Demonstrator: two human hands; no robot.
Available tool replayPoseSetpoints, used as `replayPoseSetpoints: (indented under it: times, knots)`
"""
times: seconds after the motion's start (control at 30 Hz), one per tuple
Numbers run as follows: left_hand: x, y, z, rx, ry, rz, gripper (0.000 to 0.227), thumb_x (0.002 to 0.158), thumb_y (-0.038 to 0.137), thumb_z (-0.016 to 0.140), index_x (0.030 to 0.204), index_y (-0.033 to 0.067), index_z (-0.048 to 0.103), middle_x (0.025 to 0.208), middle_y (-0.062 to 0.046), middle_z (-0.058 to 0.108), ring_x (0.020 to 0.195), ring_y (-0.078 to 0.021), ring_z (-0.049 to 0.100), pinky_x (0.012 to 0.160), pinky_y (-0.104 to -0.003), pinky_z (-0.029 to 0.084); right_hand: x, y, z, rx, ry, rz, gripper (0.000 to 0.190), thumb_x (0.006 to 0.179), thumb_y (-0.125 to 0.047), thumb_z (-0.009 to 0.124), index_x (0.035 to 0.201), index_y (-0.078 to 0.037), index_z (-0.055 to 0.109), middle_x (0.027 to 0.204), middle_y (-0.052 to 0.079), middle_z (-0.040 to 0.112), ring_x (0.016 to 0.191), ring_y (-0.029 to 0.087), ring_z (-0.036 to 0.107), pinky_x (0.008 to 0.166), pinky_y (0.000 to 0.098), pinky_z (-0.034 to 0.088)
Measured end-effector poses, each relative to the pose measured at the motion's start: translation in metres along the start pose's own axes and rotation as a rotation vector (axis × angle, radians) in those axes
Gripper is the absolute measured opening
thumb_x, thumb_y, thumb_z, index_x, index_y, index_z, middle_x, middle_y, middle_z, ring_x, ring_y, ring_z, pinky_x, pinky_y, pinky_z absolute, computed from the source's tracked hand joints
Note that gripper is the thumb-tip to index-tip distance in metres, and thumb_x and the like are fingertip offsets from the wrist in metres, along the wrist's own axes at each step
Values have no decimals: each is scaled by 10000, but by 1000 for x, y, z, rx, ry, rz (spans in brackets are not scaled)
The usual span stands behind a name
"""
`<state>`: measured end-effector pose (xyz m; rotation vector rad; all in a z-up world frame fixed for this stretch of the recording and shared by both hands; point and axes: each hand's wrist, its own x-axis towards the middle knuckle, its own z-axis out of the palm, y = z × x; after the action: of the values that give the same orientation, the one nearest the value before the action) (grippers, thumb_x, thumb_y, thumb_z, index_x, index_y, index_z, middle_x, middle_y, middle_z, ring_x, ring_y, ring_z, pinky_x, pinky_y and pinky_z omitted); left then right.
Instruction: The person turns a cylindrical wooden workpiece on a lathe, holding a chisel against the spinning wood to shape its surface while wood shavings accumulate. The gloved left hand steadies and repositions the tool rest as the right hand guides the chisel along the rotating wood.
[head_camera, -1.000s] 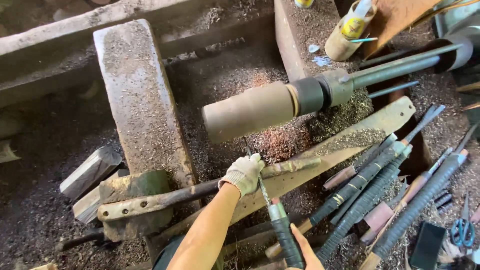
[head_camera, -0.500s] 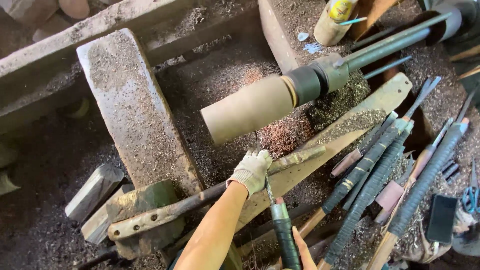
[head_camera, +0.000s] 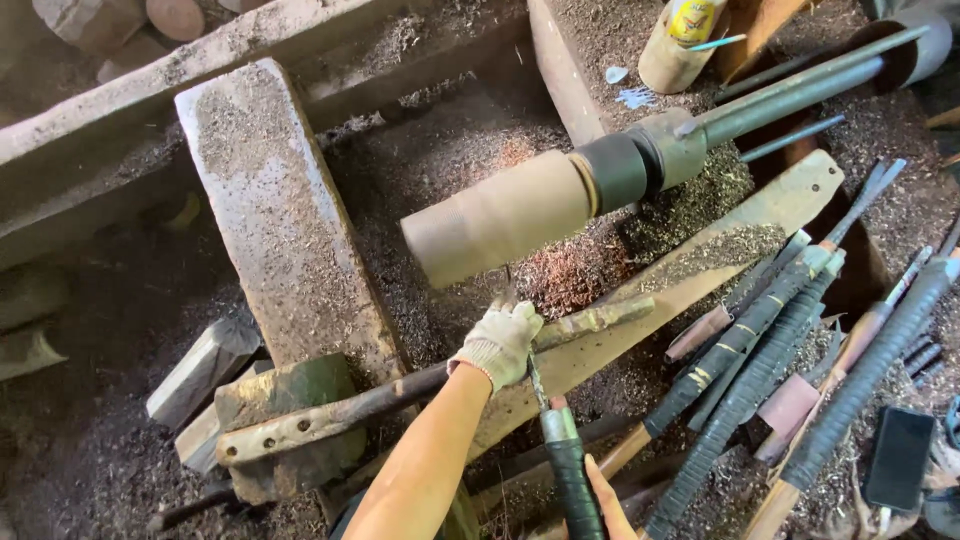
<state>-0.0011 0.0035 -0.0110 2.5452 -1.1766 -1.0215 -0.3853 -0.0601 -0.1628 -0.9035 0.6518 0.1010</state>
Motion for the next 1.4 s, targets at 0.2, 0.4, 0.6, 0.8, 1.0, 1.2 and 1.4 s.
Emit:
replayPoseSetpoints:
  times: [0.2, 0.4, 0.6, 0.8, 1.0, 1.2, 1.4]
  knots:
    - [-8, 17, -23, 34, -101, -70, 381, 856, 42, 676, 1225, 106, 608, 1294, -131, 522, 1284, -347, 501, 1091, -432, 454, -4, -46, 6, -116, -40, 20, 737, 911, -63, 619, 1575, -194, 328, 1195, 192, 676, 855, 184, 727, 794, 306, 574]
    - [-3, 14, -20, -18, -120, -164, 288, 917, 78, 651, 1199, 78, 595, 1304, -174, 548, 1307, -381, 493, 1090, -447, 463, 0, -78, -8, -166, -67, 106, 908, 810, 37, 711, 1593, -199, 319, 1205, 183, 653, 773, 185, 696, 755, 311, 558]
    - [-5, 12, -20, -66, -101, -192, 282, 933, 104, 646, 1205, 82, 576, 1321, -205, 590, 1375, -428, 466, 1142, -475, 424, 11, -108, -17, -194, -80, 209, 1066, 732, 116, 766, 1627, -232, 305, 1180, 155, 640, 760, 185, 676, 733, 308, 543]
    - [-8, 16, -26, -110, -135, -228, 344, 925, 86, 660, 1250, 63, 553, 1343, -233, 575, 1420, -440, 416, 1128, -478, 440, 20, -85, -40, -245, -125, 124, 938, 780, -3, 733, 1587, -223, 308, 1155, 148, 653, 775, 184, 696, 744, 311, 574]
    - [-4, 7, -13, -122, -78, -153, 386, 888, 65, 681, 1258, 86, 572, 1371, -193, 546, 1422, -451, 387, 1134, -476, 414, 28, -14, -54, 60, -110, 99, 617, 999, -233, 580, 1571, -177, 355, 1146, 150, 658, 812, 187, 735, 760, 324, 603]
    - [-6, 12, -26, 9, -132, -53, 398, 845, 23, 674, 1227, 96, 592, 1274, -136, 537, 1218, -369, 588, 1073, -438, 483, 22, 22, -43, 520, -258, 160, 565, 1111, -362, 526, 1593, -123, 353, 1113, 184, 652, 789, 210, 717, 685, 360, 590]
    - [-8, 4, -22, -26, -101, 28, 418, 839, -24, 658, 1235, 77, 572, 1289, -157, 502, 1163, -381, 600, 1013, -450, 511, 14, 22, -2, -208, 61, -117, 812, 876, -158, 673, 1588, -209, 286, 1033, 207, 699, 701, 244, 748, 661, 368, 621]
